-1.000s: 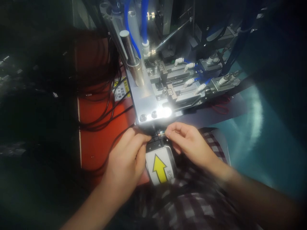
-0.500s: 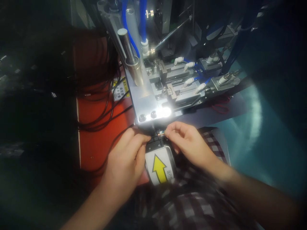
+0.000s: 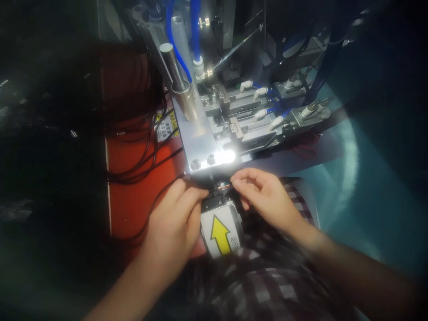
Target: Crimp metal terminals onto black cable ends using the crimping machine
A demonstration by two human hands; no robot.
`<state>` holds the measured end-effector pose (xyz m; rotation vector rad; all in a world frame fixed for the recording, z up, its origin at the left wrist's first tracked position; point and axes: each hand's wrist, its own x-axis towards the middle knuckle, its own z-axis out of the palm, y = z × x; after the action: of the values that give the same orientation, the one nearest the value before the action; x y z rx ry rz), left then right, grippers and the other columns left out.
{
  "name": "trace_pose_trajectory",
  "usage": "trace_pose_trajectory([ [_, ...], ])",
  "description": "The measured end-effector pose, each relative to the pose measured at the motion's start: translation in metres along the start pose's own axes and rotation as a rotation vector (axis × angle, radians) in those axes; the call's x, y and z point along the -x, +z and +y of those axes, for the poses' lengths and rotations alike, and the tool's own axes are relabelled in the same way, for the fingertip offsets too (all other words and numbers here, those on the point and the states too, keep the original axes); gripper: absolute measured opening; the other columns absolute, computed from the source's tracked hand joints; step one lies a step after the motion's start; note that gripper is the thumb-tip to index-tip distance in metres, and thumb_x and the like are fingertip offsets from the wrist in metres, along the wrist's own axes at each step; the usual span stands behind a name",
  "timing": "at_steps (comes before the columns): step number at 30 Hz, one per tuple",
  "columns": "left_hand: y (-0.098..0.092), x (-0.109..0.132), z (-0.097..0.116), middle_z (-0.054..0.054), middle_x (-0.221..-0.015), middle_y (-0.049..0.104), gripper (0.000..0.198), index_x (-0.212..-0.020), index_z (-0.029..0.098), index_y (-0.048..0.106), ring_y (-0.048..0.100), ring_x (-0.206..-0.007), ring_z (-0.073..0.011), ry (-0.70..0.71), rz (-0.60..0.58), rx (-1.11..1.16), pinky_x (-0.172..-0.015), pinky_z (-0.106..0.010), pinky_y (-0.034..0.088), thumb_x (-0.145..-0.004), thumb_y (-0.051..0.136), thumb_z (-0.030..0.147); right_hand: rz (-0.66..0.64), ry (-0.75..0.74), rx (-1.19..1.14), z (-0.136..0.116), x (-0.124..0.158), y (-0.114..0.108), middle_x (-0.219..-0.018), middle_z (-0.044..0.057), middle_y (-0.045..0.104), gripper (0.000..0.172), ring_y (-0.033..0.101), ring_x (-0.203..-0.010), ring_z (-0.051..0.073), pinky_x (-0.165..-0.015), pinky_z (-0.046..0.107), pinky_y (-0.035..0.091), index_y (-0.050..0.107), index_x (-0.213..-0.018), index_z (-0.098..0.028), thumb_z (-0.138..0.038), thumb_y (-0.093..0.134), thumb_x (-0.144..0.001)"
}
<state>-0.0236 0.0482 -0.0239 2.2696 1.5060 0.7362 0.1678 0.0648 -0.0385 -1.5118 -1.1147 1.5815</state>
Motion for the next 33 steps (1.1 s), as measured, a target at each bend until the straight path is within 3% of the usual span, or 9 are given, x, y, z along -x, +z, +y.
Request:
trace_pose_trajectory([
  [11,0.001,0.002,0.000,-0.003,-0.083,0.059,0.019,-0.090,0.014,0.066,0.060,-0.077,-0.0116,-0.015,0.009,0.010,-0.068,-0.020,0.047,-0.089,0.050,0.004,0.025,-0.099,0.083,0.005,-0.003,0.007,-0.066,-0.001,0.055,0.014,0.048,-0.056,0.011,-0.051,0.023,0.039,0.061,-0.078,-0.017,-0.030,0.064,-0.083],
  [15,0.001,0.002,0.001,-0.003,-0.084,0.060,0.020,-0.090,0.014,0.066,0.060,-0.078,-0.0111,-0.013,0.006,0.018,-0.069,-0.019,0.047,-0.088,0.050,0.003,0.023,-0.228,0.155,0.009,-0.002,0.007,-0.077,0.002,0.060,0.013,0.054,-0.067,0.014,-0.060,0.026,0.044,0.060,-0.080,-0.018,-0.028,0.058,-0.089],
  [21,0.000,0.001,0.001,-0.003,-0.087,0.061,0.020,-0.091,0.013,0.066,0.060,-0.080,-0.0109,-0.016,0.002,0.028,-0.071,-0.018,0.046,-0.088,0.050,0.002,0.083,-0.428,0.316,0.009,-0.001,0.008,-0.079,0.002,0.060,0.008,0.057,-0.072,0.015,-0.065,0.027,0.045,0.059,-0.081,-0.018,-0.018,0.056,-0.089],
  [30,0.001,0.002,0.000,-0.003,-0.085,0.060,0.019,-0.090,0.011,0.067,0.059,-0.078,-0.0099,-0.016,0.008,0.039,-0.070,-0.017,0.045,-0.087,0.051,0.001,0.103,-0.429,0.297,0.011,-0.002,0.009,-0.075,0.000,0.059,0.007,0.054,-0.065,0.013,-0.058,0.026,0.043,0.060,-0.080,-0.017,-0.017,0.058,-0.087],
  [33,0.001,0.002,0.000,-0.003,-0.086,0.060,0.019,-0.090,0.011,0.066,0.058,-0.078,-0.0095,-0.013,0.007,0.034,-0.069,-0.017,0.045,-0.087,0.051,0.001,0.078,-0.357,0.243,0.013,-0.002,0.008,-0.076,0.001,0.059,0.008,0.055,-0.066,0.014,-0.060,0.027,0.044,0.060,-0.081,-0.017,-0.021,0.058,-0.088],
])
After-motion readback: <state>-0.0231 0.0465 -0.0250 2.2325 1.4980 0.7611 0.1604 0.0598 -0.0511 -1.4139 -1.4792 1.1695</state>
